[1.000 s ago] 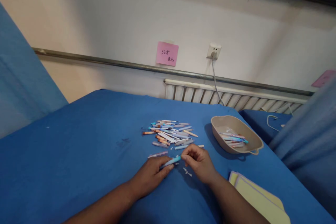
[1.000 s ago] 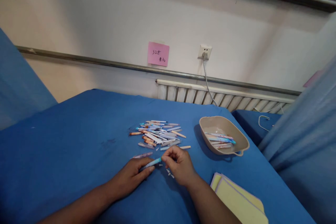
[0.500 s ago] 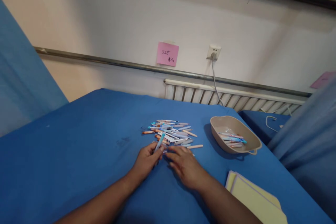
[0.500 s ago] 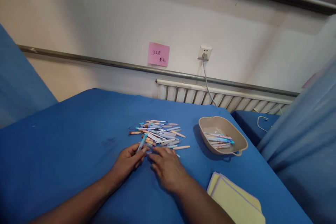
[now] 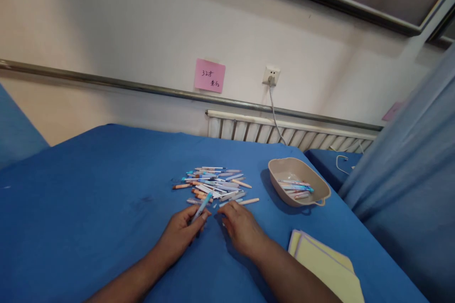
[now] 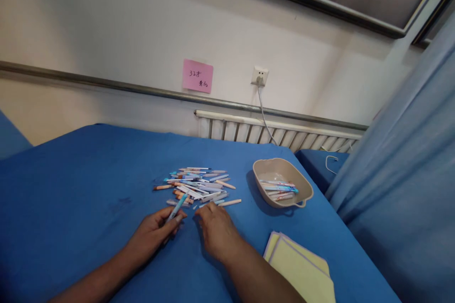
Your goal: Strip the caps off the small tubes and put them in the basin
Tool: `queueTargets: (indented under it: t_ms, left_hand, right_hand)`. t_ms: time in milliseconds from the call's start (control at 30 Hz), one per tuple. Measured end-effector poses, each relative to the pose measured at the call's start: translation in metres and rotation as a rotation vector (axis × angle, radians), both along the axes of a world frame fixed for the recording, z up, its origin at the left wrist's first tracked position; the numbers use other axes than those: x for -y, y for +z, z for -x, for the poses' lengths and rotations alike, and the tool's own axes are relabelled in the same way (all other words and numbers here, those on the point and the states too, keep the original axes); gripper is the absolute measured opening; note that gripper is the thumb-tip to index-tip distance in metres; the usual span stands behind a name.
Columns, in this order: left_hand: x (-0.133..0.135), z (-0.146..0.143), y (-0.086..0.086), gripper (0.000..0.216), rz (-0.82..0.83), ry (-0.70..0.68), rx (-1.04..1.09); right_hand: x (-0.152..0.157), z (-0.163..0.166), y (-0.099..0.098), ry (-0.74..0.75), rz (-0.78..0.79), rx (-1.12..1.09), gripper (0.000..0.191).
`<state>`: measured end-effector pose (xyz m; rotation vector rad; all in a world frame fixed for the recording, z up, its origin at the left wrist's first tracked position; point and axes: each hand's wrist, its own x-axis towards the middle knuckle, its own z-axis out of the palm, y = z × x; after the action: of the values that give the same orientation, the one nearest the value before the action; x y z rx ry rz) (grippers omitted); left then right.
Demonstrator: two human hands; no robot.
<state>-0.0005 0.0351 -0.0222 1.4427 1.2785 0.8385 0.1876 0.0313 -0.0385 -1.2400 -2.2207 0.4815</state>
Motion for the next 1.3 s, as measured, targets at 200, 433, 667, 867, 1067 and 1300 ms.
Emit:
queueTargets:
  t_ms: [200, 433, 667, 867, 1067, 1300]
  left_hand:
    - [0.004, -0.001, 0.002, 0.034, -0.043, -0.095, -0.076]
    - [0.005, -0.001, -0.001, 0.033, -0.071, -0.146, -0.12]
    - [0.009, -0.001, 0.001, 0.034, -0.104, -0.242, -0.187]
    - [0.012, 0.0, 0.01, 0.036, -0.146, -0.348, -0.259]
    - [0.014, 0.0, 0.011, 0.039, -0.165, -0.35, -0.251]
    - [0.014, 0.001, 0.008, 0.039, -0.169, -0.342, -0.265]
  right_hand:
    - [-0.008, 0.001, -0.015, -0.042, 0.144, -0.354, 0.018]
    - [-0.013, 0.003, -0.012, 0.011, 0.623, -1.055, 0.034]
    - [-0.006, -0.004, 0.004, 0.002, 0.778, -1.312, 0.032]
    - [-0.007, -0.011, 0.008, -0.041, 0.765, -1.414, 0.029]
    - [-0.006, -0.01, 0.008, -0.051, 0.688, -1.342, 0.034]
    - [-0.002, -0.008, 0.004, -0.029, 0.609, -1.281, 0.029]
